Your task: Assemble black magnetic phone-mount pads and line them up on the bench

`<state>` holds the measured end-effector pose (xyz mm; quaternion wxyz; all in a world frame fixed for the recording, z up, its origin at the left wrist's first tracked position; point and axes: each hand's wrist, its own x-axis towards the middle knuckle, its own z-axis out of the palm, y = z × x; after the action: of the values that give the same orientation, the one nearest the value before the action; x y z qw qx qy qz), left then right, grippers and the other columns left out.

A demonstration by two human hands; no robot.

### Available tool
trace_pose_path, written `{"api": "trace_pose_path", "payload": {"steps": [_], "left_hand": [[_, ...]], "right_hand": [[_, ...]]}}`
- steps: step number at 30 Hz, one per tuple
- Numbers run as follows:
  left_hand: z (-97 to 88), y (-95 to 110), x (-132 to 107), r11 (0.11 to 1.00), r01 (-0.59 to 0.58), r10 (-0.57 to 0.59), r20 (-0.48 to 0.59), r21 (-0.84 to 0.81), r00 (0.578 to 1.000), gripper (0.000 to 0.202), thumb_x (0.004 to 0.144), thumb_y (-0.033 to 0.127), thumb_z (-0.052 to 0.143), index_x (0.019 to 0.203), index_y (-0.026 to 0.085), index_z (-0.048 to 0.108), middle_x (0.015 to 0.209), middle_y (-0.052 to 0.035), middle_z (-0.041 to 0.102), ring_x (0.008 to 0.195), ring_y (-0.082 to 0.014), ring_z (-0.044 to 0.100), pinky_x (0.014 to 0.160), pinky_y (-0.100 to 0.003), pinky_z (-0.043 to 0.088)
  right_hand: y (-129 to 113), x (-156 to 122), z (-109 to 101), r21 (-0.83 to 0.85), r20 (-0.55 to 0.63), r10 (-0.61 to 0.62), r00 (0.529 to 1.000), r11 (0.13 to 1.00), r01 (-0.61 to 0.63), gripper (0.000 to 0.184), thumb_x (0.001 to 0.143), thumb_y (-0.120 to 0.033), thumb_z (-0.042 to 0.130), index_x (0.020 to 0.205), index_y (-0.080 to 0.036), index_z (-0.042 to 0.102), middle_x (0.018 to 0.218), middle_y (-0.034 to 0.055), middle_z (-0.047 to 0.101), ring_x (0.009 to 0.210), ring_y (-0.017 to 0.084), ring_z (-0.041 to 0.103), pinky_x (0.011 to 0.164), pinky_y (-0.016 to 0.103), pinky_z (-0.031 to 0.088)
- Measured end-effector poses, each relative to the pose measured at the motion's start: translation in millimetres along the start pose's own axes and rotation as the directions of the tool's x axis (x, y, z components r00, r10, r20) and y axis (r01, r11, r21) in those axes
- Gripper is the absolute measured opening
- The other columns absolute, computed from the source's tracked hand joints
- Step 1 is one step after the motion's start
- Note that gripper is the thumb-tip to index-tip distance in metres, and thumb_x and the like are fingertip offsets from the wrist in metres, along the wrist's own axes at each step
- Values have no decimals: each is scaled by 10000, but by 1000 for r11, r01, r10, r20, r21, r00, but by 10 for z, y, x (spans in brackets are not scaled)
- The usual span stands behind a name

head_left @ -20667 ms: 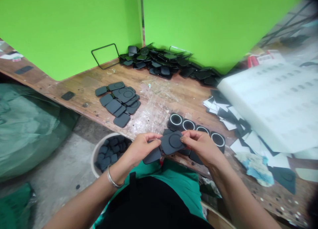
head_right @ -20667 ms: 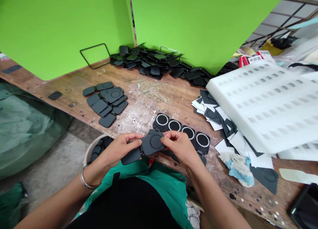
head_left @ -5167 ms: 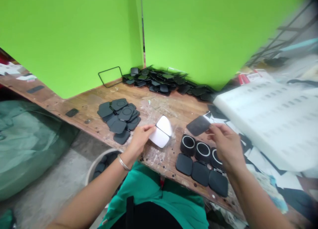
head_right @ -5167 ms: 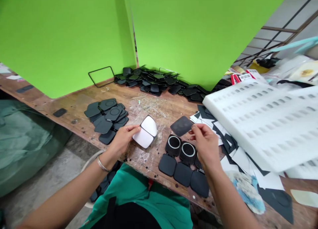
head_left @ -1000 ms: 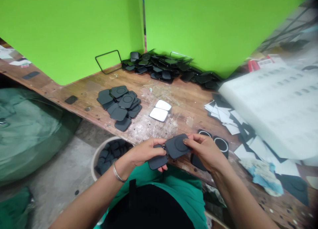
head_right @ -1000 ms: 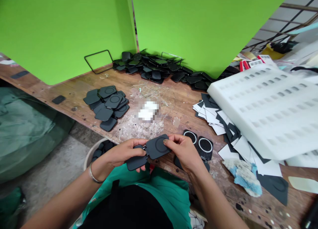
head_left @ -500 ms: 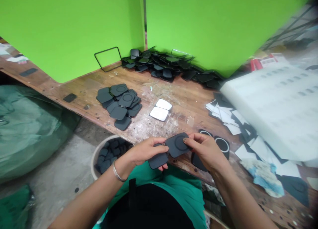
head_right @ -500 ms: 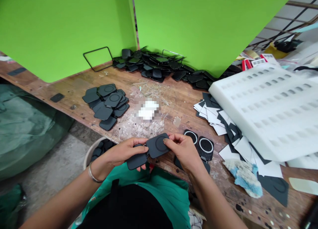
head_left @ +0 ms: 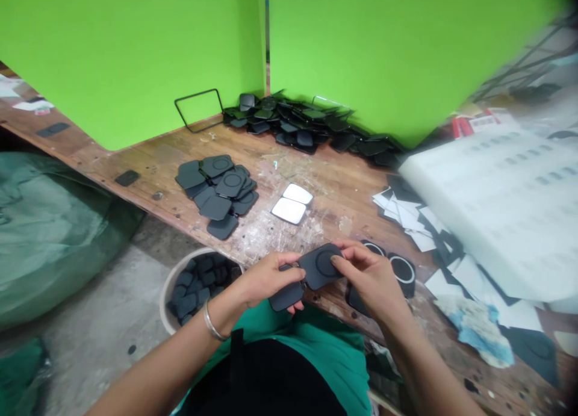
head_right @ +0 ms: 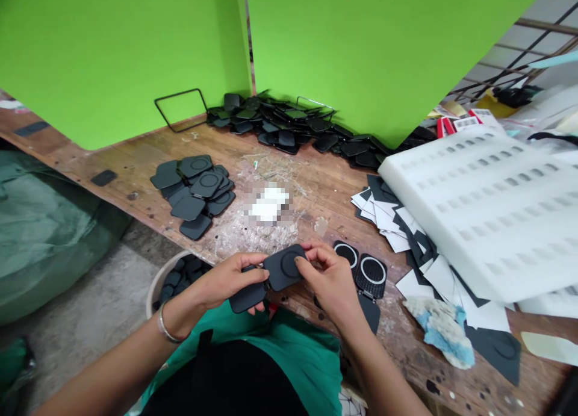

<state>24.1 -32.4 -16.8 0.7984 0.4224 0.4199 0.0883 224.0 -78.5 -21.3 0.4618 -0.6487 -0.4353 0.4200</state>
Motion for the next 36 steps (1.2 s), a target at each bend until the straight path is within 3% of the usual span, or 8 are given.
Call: {"api": "trace_pose_path", "payload": {"steps": [13, 24, 28, 31, 36], "left_hand": [[-19, -117, 49, 999, -47, 47, -34, 12, 998, 408, 813, 338, 622, 1184, 167, 625, 770, -79, 743, 527, -178, 695, 412, -177, 469], [2, -101, 35, 995, -65, 69, -47, 78, 996, 423, 821, 320, 601, 1212, 160, 629, 666, -43, 711, 563, -187, 707, 460, -217, 547], [24, -106, 22, 992, -77, 81, -43, 98, 996, 418, 821, 313, 599, 1209, 161, 632, 661, -32, 704, 573, -193, 712, 470, -234, 567], [34, -117, 7, 990, -77, 83, -44, 118, 996, 399, 826, 321, 595, 1186, 155, 644, 644, -26, 695, 579, -196, 714, 479, -241, 574], [8, -136, -8, 990, -73, 76, -22, 120, 997, 389, 829, 356, 611, 1154, 148, 654, 644, -30, 695, 586, -204, 714, 482, -242, 567]], "right_hand": [[36, -63, 70, -60, -74, -100, 992, 994, 96, 246, 734, -381, 696, 598, -190, 622, 1047, 140, 655, 985, 268, 633, 824, 377, 495], [78, -84, 78, -134, -75, -138, 988, 983, 127, 242, 765, -348, 658, 593, -190, 593, 1019, 124, 626, 988, 268, 622, 853, 399, 467], [103, -88, 61, -227, -37, -162, 986, 962, 150, 247, 810, -336, 612, 616, -190, 567, 1005, 111, 607, 887, 231, 615, 754, 356, 474], [70, -100, 22, -446, 44, -260, 965, 859, 252, 229, 854, -306, 572, 655, -197, 540, 875, 80, 586, 790, 216, 567, 700, 346, 444], [-57, -104, -78, -808, 203, -365, 909, 462, 366, 194, 882, -315, 611, 731, -208, 554, 771, 74, 568, 788, 257, 518, 697, 365, 383]]}}
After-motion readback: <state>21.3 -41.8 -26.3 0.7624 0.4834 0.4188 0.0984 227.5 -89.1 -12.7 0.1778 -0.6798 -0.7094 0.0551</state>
